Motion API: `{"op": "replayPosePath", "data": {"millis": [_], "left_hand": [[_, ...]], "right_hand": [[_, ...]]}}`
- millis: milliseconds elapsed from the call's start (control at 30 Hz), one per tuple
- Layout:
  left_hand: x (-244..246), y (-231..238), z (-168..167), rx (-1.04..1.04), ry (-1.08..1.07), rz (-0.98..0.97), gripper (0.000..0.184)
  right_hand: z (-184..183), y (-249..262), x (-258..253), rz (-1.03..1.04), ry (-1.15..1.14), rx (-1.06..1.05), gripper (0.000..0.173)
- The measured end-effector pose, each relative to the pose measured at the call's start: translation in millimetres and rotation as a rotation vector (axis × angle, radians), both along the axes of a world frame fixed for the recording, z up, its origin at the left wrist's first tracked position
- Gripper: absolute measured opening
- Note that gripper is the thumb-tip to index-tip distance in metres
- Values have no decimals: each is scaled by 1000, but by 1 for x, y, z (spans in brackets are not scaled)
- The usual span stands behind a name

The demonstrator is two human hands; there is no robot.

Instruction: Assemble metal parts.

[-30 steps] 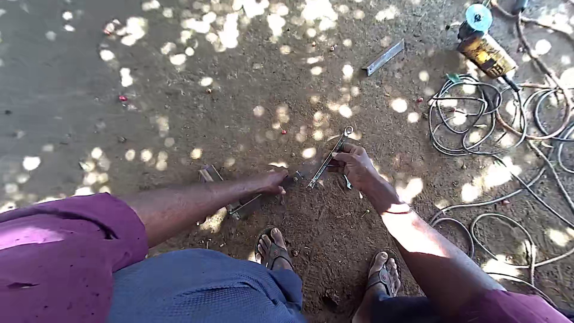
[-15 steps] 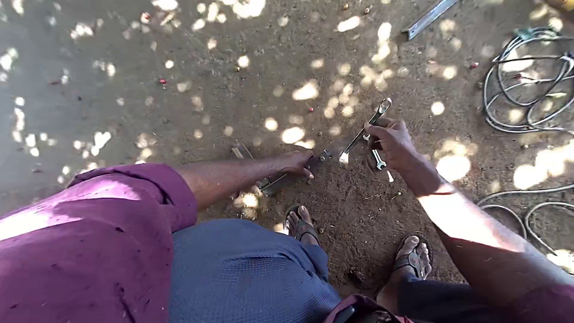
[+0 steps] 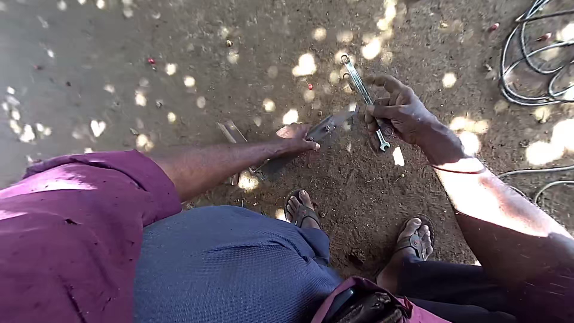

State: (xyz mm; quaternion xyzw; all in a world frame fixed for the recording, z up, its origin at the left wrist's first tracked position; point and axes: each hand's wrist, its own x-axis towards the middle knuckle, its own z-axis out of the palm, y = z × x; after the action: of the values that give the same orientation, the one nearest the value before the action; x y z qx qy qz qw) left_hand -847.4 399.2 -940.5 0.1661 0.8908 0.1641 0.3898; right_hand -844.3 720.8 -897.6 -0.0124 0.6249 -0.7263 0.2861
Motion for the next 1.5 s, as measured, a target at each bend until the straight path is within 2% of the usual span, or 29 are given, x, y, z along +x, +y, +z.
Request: {"op": "replayPosePath", "data": {"millis": [33, 67, 133, 233, 300, 433, 533, 667, 800, 900, 967, 1033, 1167, 1267, 1500], "left_hand": [[-2, -1, 1, 13, 6, 40, 60], [-5, -2, -1, 27, 10, 78, 58], [-11, -3, -7, 36, 17, 124, 60], [-14, -3, -14, 14, 12, 169, 62], [-9, -11, -11, -22, 11, 170, 63], [-4, -13, -20, -67, 70, 15, 72], [-4, -11, -21, -115, 49, 17, 71], [-4, -20, -31, -105, 45, 55, 68], [-8, -31, -54, -110, 51, 52, 69], [-8, -18, -34, -157, 17, 11, 64], [-2, -6, -23, -111, -7, -16, 62], [3, -13, -17, -60, -19, 35, 64], [-4, -20, -20, -67, -9, 52, 72], [-7, -24, -32, -132, -16, 12, 78], [-4, -21, -31, -106, -50, -27, 65]], "right_hand": [[-2, 1, -1, 39, -7, 17, 68], [-4, 1, 2, 66, -18, 36, 67], [-11, 2, 8, 99, -50, 117, 39], [-25, 0, 15, 136, -133, 276, 23], [-36, -10, 18, 171, -127, 383, 23], [-41, -11, 33, 215, -38, 590, 27], [-45, -12, 30, 279, 3, 597, 26], [-32, -16, 27, 316, -21, 624, 25], [-40, -16, 25, 316, -41, 602, 25], [-42, -18, 25, 339, -22, 657, 24], [-40, -10, 31, 374, 118, 708, 19], [-40, -15, 35, 359, 216, 678, 17], [-45, -21, 26, 373, 66, 707, 28], [-52, -24, 26, 357, -8, 707, 28], [-64, -42, 24, 344, 9, 714, 30]]}}
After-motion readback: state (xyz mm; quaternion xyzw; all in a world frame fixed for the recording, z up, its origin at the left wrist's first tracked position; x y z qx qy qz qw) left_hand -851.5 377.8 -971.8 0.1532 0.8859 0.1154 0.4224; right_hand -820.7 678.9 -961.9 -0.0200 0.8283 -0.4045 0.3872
